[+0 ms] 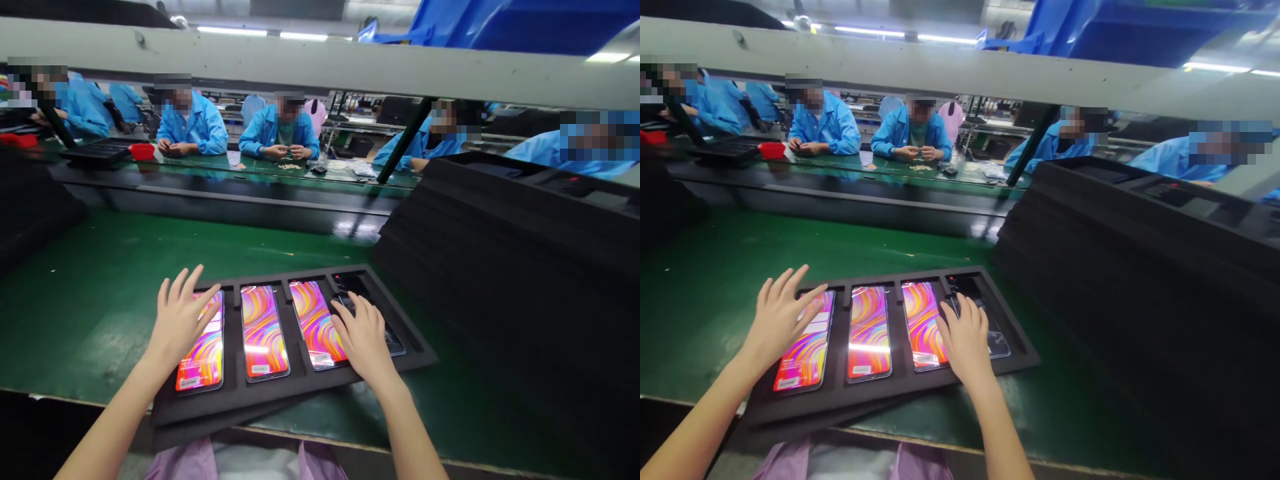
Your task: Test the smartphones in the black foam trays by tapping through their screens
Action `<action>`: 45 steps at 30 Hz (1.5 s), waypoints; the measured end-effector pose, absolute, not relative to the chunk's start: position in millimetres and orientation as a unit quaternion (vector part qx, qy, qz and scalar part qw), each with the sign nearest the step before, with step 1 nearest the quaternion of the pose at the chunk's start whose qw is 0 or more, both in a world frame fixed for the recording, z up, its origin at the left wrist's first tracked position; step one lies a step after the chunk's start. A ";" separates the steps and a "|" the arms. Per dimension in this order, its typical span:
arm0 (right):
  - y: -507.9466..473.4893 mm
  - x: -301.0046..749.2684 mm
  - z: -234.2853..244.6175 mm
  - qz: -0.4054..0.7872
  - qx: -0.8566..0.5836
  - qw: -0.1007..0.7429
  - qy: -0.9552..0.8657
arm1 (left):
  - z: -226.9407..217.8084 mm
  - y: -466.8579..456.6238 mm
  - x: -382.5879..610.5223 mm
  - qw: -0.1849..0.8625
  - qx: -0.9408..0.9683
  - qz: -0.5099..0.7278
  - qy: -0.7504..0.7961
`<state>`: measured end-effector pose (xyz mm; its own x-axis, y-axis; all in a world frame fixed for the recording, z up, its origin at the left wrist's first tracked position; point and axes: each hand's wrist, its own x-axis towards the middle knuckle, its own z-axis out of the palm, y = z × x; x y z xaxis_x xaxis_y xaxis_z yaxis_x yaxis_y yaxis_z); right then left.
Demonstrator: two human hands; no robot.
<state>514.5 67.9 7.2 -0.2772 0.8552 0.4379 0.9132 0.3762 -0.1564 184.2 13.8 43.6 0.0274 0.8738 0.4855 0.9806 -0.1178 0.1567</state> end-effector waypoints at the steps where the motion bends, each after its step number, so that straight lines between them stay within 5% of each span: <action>1: 66.2 512.5 5.3 -0.064 -0.545 0.238 -0.801 | 42.2 4.3 176.8 0.099 -0.696 -0.255 -0.664; 10: 27.0 454.6 21.4 0.106 -0.362 0.188 -0.907 | 21.5 -53.6 152.5 -0.135 -0.678 -0.264 -0.673; 17: 42.0 427.6 -2.1 -0.055 -0.470 0.245 -0.846 | 13.8 -34.2 157.9 -0.230 -0.448 -0.451 -0.737; 21: 45.8 434.1 -5.5 -0.030 -0.456 0.263 -0.850 | -3.5 -37.4 170.4 -0.308 -0.397 -0.498 -0.707; 45: 22.0 463.6 4.2 0.114 -0.342 0.299 -0.884 | -4.6 -84.9 202.3 -0.401 -0.378 -0.522 -0.651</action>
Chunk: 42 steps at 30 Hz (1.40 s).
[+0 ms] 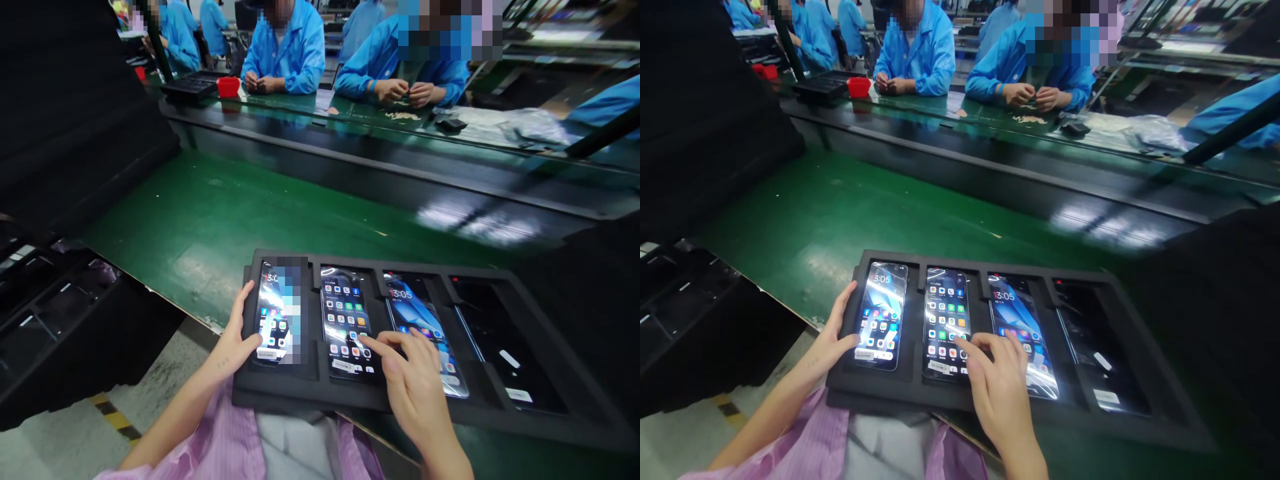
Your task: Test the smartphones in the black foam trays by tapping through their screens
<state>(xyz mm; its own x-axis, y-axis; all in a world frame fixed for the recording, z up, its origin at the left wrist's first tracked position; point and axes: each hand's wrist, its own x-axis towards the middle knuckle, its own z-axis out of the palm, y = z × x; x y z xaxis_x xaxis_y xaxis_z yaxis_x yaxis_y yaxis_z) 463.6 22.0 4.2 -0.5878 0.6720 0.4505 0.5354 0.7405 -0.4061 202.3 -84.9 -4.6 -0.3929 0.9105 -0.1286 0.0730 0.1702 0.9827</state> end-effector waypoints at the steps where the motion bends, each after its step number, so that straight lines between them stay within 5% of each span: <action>1: 22.0 463.4 5.1 0.113 -0.335 0.298 -0.887 | -3.6 -85.1 202.2 0.400 0.379 0.518 0.654; 12: 17.2 456.5 18.9 0.092 -0.281 0.170 -0.940 | -3.3 -84.5 200.9 0.394 0.369 0.520 0.662; 26: 18.8 452.5 14.0 0.059 -0.431 0.197 -0.879 | -3.5 -84.6 196.4 0.403 0.372 0.480 0.684; 34: 12.4 468.5 16.5 0.130 -0.365 0.280 -0.878 | -6.6 -82.5 200.0 0.371 0.368 0.487 0.700; 42: 8.4 460.3 20.2 0.151 -0.315 0.211 -0.913 | -8.2 -80.7 200.4 0.363 0.360 0.502 0.698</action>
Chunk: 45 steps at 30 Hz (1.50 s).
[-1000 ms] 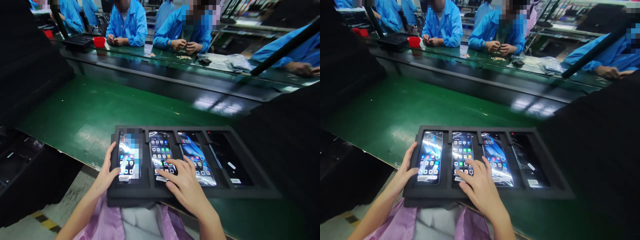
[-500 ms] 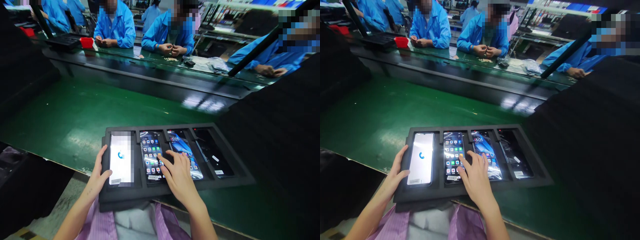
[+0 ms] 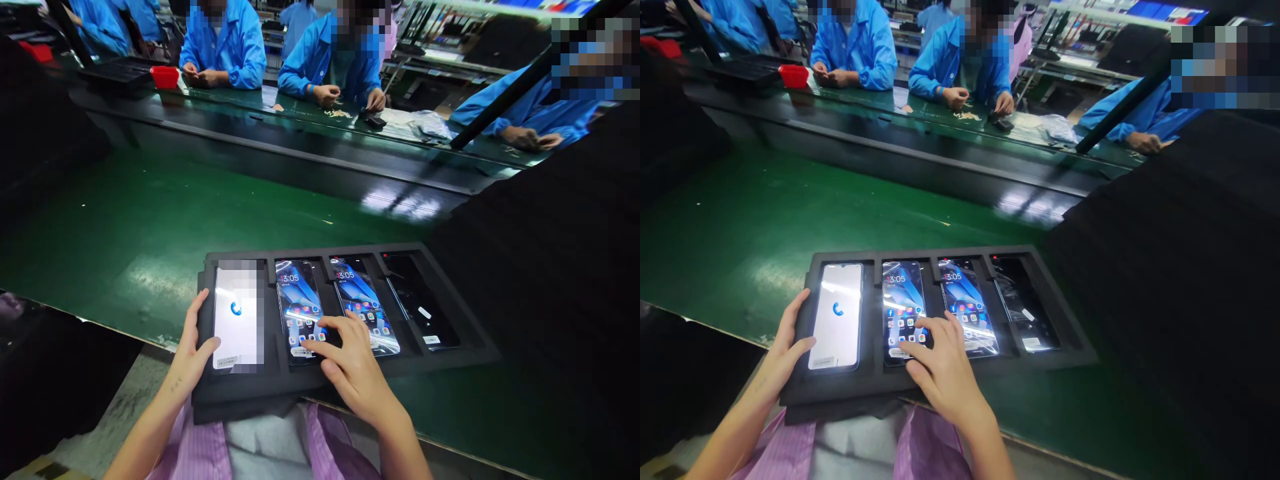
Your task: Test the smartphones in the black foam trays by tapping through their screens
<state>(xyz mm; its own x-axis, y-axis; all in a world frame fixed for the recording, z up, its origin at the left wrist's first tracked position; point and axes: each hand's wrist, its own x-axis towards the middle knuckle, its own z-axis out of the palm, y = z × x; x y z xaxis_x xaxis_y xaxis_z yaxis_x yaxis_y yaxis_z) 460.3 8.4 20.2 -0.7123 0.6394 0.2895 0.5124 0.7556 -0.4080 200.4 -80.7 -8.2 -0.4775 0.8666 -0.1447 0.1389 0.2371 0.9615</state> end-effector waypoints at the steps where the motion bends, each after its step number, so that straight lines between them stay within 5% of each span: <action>1: 7.1 456.9 21.4 0.148 -0.309 0.198 -0.918 | -5.6 -80.0 200.7 0.368 0.354 0.501 0.699; 5: 3.9 451.8 22.5 0.124 -0.326 0.195 -0.917 | -0.5 -79.2 202.0 0.377 0.344 0.500 0.700; 12: 11.2 493.2 16.0 -0.012 -0.453 0.363 -0.814 | -6.8 -82.1 200.6 0.356 0.352 0.510 0.699; 17: 12.7 506.3 10.5 -0.049 -0.501 0.290 -0.814 | -9.2 -80.6 197.0 0.354 0.350 0.503 0.706; 20: 12.0 508.5 7.6 -0.058 -0.499 0.328 -0.800 | -13.8 -81.2 194.9 0.355 0.365 0.501 0.700; 24: 7.4 501.0 8.9 -0.028 -0.450 0.395 -0.800 | -16.6 -85.5 196.2 0.347 0.375 0.510 0.692; 33: -8.0 432.1 21.4 0.121 -0.286 0.335 -0.890 | -5.5 -95.4 203.7 0.367 0.416 0.461 0.693; 40: 0.5 440.9 17.1 0.053 -0.331 0.355 -0.873 | 13.3 -97.6 208.8 0.069 0.696 0.295 0.651; 45: 6.1 469.5 10.8 0.013 -0.374 0.383 -0.845 | 18.3 -92.4 204.6 0.019 0.780 0.185 0.598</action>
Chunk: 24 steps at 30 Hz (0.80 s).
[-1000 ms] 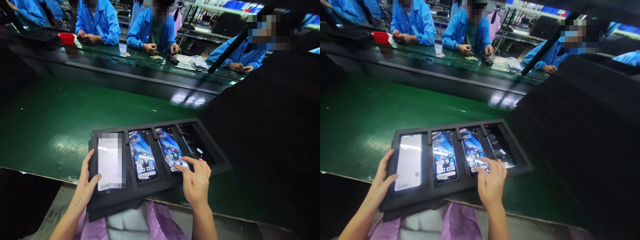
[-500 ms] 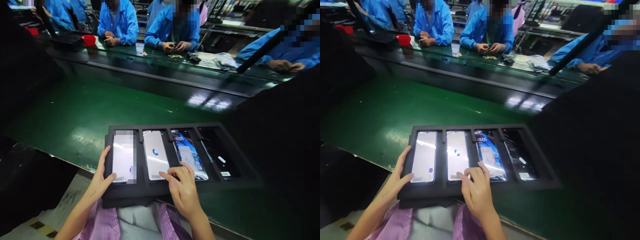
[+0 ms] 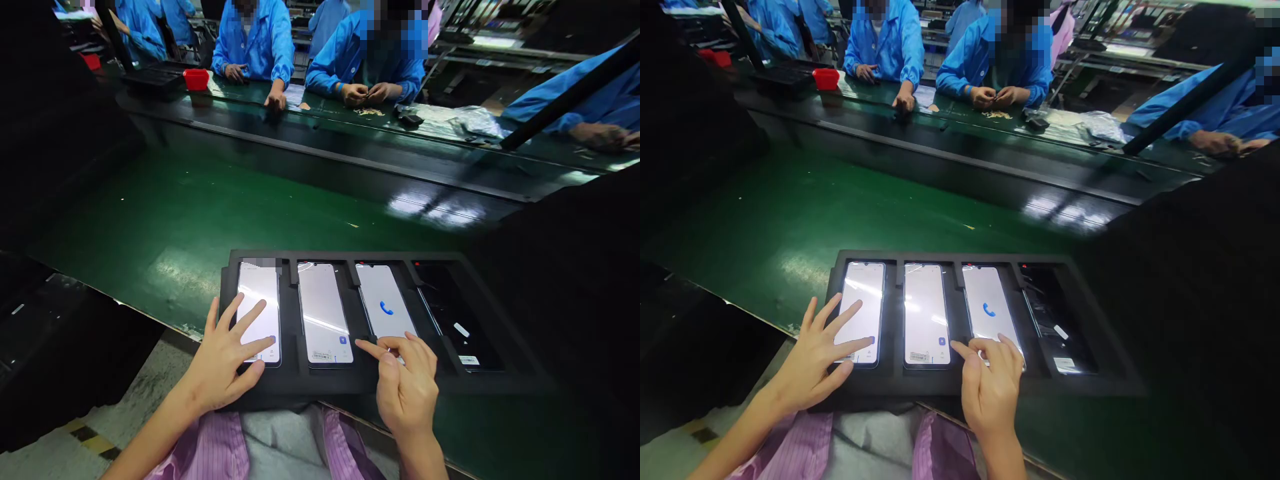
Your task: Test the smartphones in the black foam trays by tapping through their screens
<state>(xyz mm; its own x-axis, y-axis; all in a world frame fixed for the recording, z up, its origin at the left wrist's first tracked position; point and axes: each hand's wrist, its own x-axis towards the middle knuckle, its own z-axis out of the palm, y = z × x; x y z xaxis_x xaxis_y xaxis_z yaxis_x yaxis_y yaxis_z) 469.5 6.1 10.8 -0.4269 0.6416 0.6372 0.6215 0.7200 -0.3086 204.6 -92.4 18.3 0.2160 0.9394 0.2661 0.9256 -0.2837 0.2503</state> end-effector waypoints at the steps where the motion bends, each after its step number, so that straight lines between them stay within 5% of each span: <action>1: 6.1 472.3 10.5 0.015 -0.378 0.379 -0.844 | 18.4 -91.6 204.7 0.013 0.781 0.176 0.599; 8: 5.9 476.5 11.4 0.001 -0.375 0.252 -0.892 | 13.2 -94.6 204.3 0.018 0.768 0.203 0.608; 13: 6.3 498.1 8.1 -0.080 -0.494 0.352 -0.791 | 3.1 -95.4 203.7 0.059 0.716 0.264 0.643; 17: 8.9 514.7 5.6 -0.107 -0.606 0.297 -0.730 | 2.5 -93.1 210.2 0.138 0.606 0.342 0.705; 20: 9.7 518.1 5.6 -0.101 -0.622 0.267 -0.729 | 1.8 -92.8 214.2 0.189 0.504 0.395 0.744; 24: 3.7 504.9 7.6 -0.102 -0.561 0.337 -0.749 | -7.6 -95.3 210.0 0.266 0.445 0.463 0.719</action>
<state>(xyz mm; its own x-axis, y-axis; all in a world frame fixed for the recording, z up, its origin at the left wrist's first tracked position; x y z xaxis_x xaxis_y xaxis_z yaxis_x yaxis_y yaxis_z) 504.9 3.7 7.6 -0.1429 0.7721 0.6192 0.9093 0.3495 -0.2259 210.0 -95.3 -7.6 -0.4627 0.8860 0.0290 0.3932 0.1758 0.9025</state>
